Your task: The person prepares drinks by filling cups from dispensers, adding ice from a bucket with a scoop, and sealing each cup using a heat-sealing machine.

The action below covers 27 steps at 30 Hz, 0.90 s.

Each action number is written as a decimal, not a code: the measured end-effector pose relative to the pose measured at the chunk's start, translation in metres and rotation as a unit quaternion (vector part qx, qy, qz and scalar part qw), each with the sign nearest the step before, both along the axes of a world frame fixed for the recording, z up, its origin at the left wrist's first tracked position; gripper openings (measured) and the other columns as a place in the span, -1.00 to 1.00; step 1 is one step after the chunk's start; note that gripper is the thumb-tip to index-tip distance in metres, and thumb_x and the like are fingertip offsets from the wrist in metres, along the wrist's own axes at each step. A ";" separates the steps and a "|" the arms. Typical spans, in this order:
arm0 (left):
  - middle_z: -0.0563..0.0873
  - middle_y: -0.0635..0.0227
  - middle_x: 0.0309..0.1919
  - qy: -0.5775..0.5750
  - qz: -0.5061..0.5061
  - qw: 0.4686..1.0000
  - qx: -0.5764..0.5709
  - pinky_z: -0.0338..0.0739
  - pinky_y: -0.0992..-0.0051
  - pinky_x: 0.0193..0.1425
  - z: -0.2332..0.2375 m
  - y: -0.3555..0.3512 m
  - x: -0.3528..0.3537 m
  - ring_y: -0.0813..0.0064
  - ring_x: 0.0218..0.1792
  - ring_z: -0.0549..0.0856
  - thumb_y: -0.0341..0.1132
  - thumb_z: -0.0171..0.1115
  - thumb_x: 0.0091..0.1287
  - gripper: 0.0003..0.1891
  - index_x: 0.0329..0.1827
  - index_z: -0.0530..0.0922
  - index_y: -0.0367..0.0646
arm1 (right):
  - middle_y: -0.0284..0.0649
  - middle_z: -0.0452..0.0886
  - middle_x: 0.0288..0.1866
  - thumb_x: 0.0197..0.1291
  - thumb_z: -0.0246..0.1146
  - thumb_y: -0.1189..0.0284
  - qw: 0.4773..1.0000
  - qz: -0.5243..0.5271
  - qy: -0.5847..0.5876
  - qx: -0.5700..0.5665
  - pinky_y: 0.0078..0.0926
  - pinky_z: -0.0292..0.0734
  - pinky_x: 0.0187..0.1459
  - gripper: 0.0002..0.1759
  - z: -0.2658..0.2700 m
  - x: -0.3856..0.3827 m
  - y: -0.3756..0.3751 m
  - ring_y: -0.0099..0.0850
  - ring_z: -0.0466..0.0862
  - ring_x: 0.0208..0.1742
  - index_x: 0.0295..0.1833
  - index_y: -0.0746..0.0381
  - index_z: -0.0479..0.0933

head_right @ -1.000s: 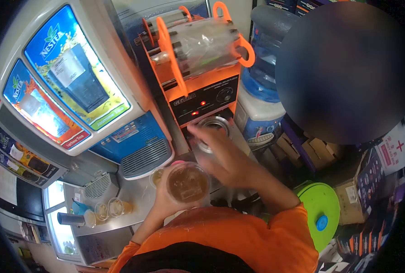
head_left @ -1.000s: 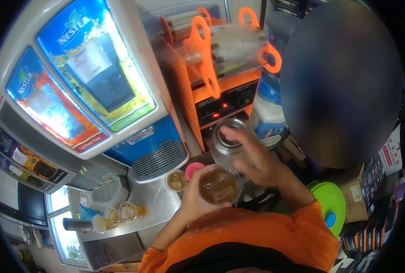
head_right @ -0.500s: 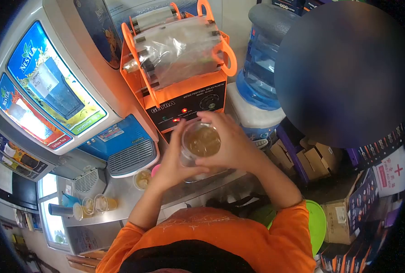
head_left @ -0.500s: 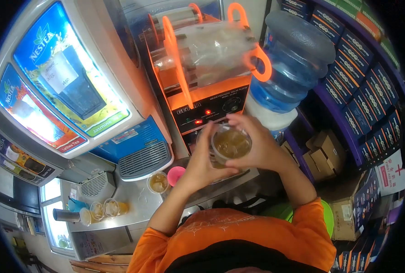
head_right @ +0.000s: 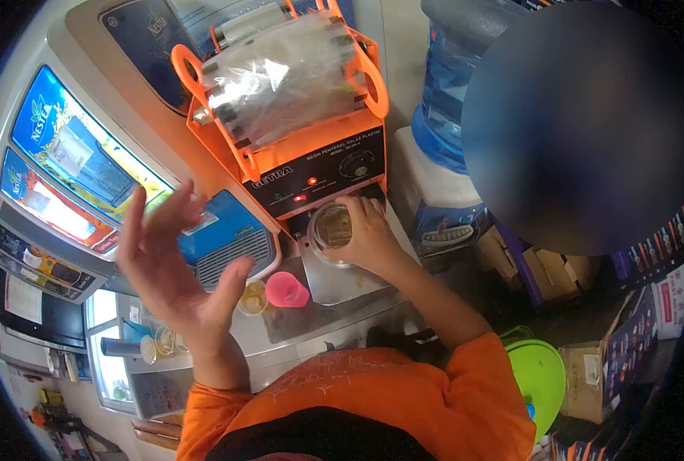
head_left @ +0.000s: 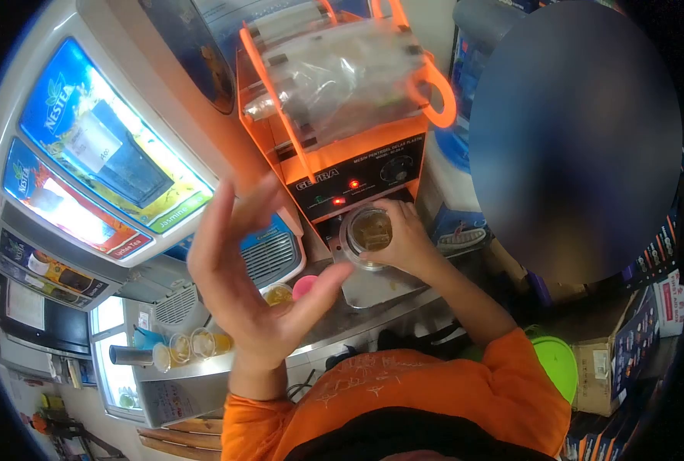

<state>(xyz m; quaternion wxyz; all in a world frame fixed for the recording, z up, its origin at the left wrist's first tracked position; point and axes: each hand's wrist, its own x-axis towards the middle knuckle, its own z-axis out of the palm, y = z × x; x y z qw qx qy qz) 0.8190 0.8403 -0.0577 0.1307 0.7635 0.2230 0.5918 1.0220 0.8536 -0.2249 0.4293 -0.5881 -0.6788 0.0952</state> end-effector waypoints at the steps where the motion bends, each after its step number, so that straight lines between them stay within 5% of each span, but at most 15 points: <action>1: 0.57 0.08 0.10 0.043 0.024 0.996 0.073 0.39 0.38 0.18 0.014 0.006 0.010 0.27 0.09 0.58 -0.19 0.60 -0.18 0.06 0.40 0.14 -0.22 | 0.02 0.44 0.04 -0.41 0.56 0.17 1.000 -0.016 -0.011 0.004 -0.12 0.23 0.19 -0.04 -0.007 0.000 0.002 -0.02 0.41 0.10 0.18 0.20 0.27; 4: 0.53 0.09 0.16 0.258 0.125 0.931 0.224 0.37 0.33 0.24 0.059 0.023 0.048 0.22 0.16 0.53 -0.22 0.57 -0.17 0.01 0.38 0.17 -0.22 | -0.04 0.44 0.06 -0.42 0.56 0.17 0.996 -0.064 -0.057 -0.002 -0.12 0.24 0.18 -0.05 -0.016 -0.002 0.002 -0.05 0.40 0.12 0.19 0.17 0.31; 6: 0.46 0.11 0.22 0.426 0.279 0.818 0.267 0.31 0.29 0.31 0.062 0.036 0.074 0.15 0.24 0.45 -0.23 0.55 -0.17 -0.01 0.37 0.19 -0.23 | -0.07 0.44 0.08 -0.42 0.55 0.13 0.996 -0.082 -0.044 -0.015 -0.12 0.19 0.20 -0.04 -0.024 -0.005 0.002 -0.07 0.37 0.15 0.20 0.16 0.31; 13: 0.49 0.08 0.13 0.493 0.320 0.740 0.327 0.42 0.25 0.19 0.055 0.080 0.106 0.10 0.16 0.47 -0.18 0.57 -0.21 -0.02 0.30 0.20 -0.26 | -0.14 0.27 0.32 -0.21 0.46 0.08 0.993 -0.114 -0.003 -0.035 -0.08 0.09 0.31 -0.03 -0.041 -0.013 -0.013 -0.12 0.19 0.33 0.34 0.15 0.23; 16: 0.55 0.09 0.01 0.512 0.287 0.737 0.334 0.52 0.25 -0.01 0.063 0.087 0.102 0.12 0.01 0.58 -0.12 0.51 -0.09 -0.11 0.29 0.22 -0.21 | -0.14 0.36 0.23 -0.10 0.42 0.17 0.978 -0.179 0.026 0.101 -0.05 0.16 0.24 -0.29 -0.039 -0.018 -0.030 -0.16 0.26 0.28 0.19 0.18 0.38; 19: 0.64 0.17 -0.16 0.582 0.242 0.738 0.243 0.58 0.33 -0.22 0.090 0.097 0.095 0.27 -0.29 0.68 -0.19 0.46 0.02 -0.21 0.29 0.23 -0.13 | -0.19 0.40 0.19 -0.05 0.39 0.26 0.958 -0.216 0.125 0.143 -0.14 0.18 0.22 -0.32 -0.049 -0.015 -0.061 -0.18 0.38 0.18 0.22 0.18 0.36; 20: 0.63 0.13 -0.12 0.600 0.225 0.745 0.183 0.57 0.35 -0.14 0.098 0.099 0.097 0.27 -0.21 0.68 -0.23 0.46 0.03 -0.22 0.29 0.22 -0.15 | -0.19 0.49 -0.02 0.02 0.35 0.35 0.945 -0.225 0.159 0.179 -0.25 0.32 0.08 -0.46 -0.055 -0.015 -0.075 -0.29 0.48 -0.02 0.14 0.21 0.40; 24: 0.51 0.16 0.11 0.616 0.049 0.786 0.002 0.58 0.41 -0.05 0.127 0.136 0.087 0.38 0.00 0.59 -0.35 0.43 0.07 -0.25 0.31 0.22 -0.22 | -0.23 0.50 -0.13 0.05 0.33 0.36 0.873 -0.296 0.345 0.176 -0.42 0.35 -0.06 -0.53 -0.098 -0.057 -0.116 -0.37 0.49 -0.14 0.09 0.17 0.40; 26: 0.52 0.15 0.11 0.611 0.034 0.791 -0.031 0.59 0.43 -0.07 0.130 0.134 0.089 0.36 -0.01 0.61 -0.25 0.44 0.06 -0.20 0.34 0.20 -0.18 | -0.29 0.48 -0.28 0.23 0.21 0.33 0.732 -0.324 0.588 0.119 -0.56 0.38 -0.24 -0.69 -0.118 -0.081 -0.116 -0.52 0.49 -0.29 0.03 0.21 0.41; 27: 0.52 0.13 0.11 0.605 0.024 0.793 -0.063 0.60 0.46 -0.08 0.130 0.134 0.087 0.34 -0.02 0.63 -0.14 0.46 0.04 -0.15 0.36 0.18 -0.15 | -0.29 0.48 -0.28 0.23 0.21 0.33 0.734 -0.326 0.584 0.118 -0.56 0.38 -0.24 -0.69 -0.122 -0.088 -0.115 -0.52 0.49 -0.29 0.03 0.21 0.41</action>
